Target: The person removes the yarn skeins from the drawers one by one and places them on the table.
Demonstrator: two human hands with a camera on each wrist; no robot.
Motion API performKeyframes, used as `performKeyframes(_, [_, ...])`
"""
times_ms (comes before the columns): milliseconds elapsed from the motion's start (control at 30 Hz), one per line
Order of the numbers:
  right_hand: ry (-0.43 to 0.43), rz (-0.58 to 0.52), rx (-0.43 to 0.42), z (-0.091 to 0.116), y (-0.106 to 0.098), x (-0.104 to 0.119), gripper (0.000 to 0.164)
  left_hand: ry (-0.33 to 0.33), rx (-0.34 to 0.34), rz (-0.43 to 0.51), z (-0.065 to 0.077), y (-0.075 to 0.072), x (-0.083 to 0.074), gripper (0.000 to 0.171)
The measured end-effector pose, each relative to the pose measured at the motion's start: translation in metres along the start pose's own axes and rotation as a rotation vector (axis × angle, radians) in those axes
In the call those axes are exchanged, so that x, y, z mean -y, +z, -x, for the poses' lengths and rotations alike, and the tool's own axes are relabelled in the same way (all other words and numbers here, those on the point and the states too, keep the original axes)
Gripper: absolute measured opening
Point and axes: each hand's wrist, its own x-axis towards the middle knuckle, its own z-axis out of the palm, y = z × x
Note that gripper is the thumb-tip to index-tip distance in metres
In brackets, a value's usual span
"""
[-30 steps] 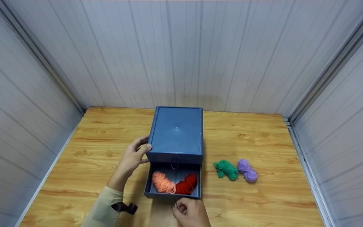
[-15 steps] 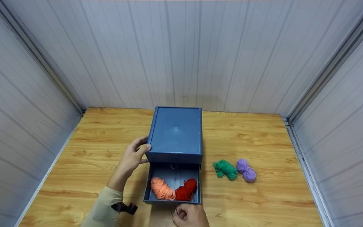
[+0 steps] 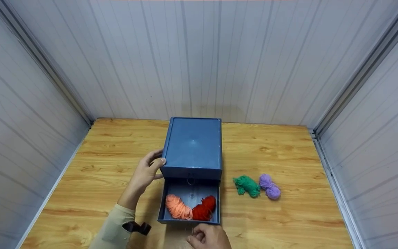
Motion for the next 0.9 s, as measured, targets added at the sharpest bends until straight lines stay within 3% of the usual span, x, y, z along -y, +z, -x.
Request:
performKeyframes(200, [0.019, 0.038, -0.012, 0.006, -0.004, 0.008, 0.018, 0.002, 0.001, 0.003, -0.001, 0.000, 0.000, 0.054])
performKeyframes(433, [-0.053, 0.082, -0.042, 0.013, -0.008, 0.018, 0.014, 0.008, 0.002, -0.004, -0.001, 0.000, -0.002, 0.053])
performKeyframes(667, [-0.193, 0.089, -0.092, 0.019, -0.011, 0.028, 0.010, 0.019, -0.001, -0.010, 0.000, 0.000, -0.001, 0.052])
performKeyframes(900, [-0.248, 0.131, -0.150, 0.021, -0.015, 0.040, 0.013, 0.027, -0.008, -0.001, 0.000, 0.001, -0.002, 0.051])
